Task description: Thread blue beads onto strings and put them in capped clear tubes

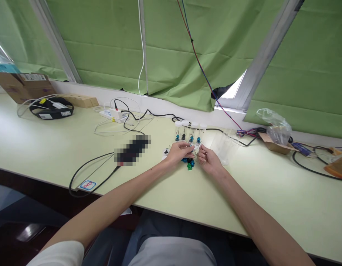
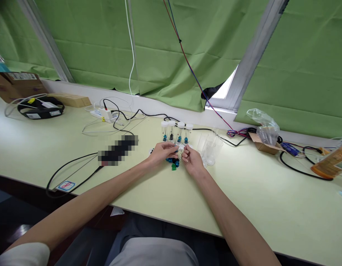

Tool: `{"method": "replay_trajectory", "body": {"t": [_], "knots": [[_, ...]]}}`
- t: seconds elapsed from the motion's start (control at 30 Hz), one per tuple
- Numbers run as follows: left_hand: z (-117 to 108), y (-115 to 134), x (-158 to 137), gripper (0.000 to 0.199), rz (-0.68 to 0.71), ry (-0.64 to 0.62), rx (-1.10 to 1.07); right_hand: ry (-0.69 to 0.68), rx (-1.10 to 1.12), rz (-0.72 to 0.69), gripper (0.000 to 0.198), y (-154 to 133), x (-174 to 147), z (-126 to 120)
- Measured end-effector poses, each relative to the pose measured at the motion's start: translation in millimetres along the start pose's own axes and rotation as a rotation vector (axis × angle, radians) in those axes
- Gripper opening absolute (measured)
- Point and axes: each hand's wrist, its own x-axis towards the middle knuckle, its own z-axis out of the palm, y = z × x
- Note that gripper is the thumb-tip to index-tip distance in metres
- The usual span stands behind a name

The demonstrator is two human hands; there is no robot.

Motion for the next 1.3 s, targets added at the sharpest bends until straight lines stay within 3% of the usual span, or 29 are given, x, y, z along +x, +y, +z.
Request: {"method": "replay_trajectory", "body": {"t": [0.3,0.6,1.3], "knots": [[-0.6,0.4,0.5,0.024,0.048,-0.017,0.092,0.004,-0.171,-0.077,0.03,2.9,0.1,-0.8],[-1.5,-1.9,4.6,0.014,0.072,-0.048,0.15,0.004,-0.119,-0.074,0.029,4.9,2.1,-3.0],[-12.3,-1.2,14.6,0.024,0.239,-0.186,0.144,0.007,-0.223,-0.203,0.034,7.7,0.4,-3.6]]}}
